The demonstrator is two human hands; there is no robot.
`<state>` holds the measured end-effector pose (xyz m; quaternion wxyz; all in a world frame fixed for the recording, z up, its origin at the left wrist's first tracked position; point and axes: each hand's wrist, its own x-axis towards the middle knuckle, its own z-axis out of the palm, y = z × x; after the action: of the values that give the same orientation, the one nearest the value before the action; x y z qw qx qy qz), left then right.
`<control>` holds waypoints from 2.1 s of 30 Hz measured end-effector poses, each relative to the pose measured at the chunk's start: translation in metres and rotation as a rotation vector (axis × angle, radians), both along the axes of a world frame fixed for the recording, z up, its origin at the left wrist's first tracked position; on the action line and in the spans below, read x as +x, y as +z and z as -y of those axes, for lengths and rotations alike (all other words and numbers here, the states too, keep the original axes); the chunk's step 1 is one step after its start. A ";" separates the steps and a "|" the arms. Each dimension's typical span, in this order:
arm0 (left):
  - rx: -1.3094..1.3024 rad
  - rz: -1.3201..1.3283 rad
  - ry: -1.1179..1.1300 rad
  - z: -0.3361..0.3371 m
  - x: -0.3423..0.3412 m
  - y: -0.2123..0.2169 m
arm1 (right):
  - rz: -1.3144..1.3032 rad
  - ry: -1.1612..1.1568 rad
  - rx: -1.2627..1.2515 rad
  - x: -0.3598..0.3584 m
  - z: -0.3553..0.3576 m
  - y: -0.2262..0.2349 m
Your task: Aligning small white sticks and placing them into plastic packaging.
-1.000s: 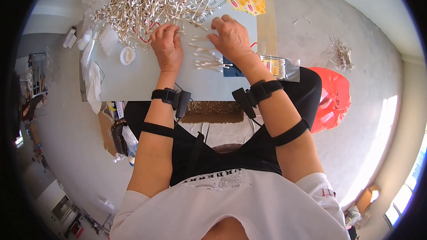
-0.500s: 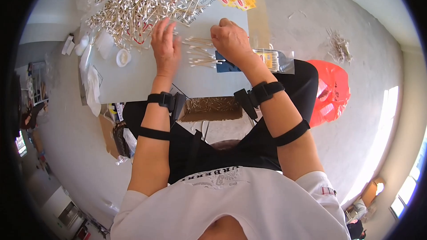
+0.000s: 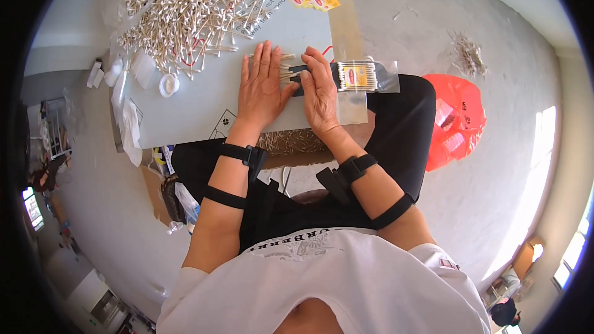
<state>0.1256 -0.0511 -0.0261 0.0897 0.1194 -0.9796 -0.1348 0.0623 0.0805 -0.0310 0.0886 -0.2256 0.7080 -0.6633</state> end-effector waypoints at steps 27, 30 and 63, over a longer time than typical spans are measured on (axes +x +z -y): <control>0.498 -0.491 0.172 -0.005 0.012 -0.015 | -0.291 0.074 0.244 -0.045 0.007 -0.001; 0.325 -0.440 0.187 0.001 0.002 -0.009 | -0.478 0.178 0.426 -0.058 0.010 0.000; 0.241 -0.314 0.081 0.038 -0.013 0.006 | -0.177 0.078 0.407 -0.041 0.011 0.003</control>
<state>0.1130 -0.0891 -0.0203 0.2316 0.1461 -0.9247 -0.2645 0.0211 0.0692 -0.0278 0.0957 -0.2876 0.8230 -0.4804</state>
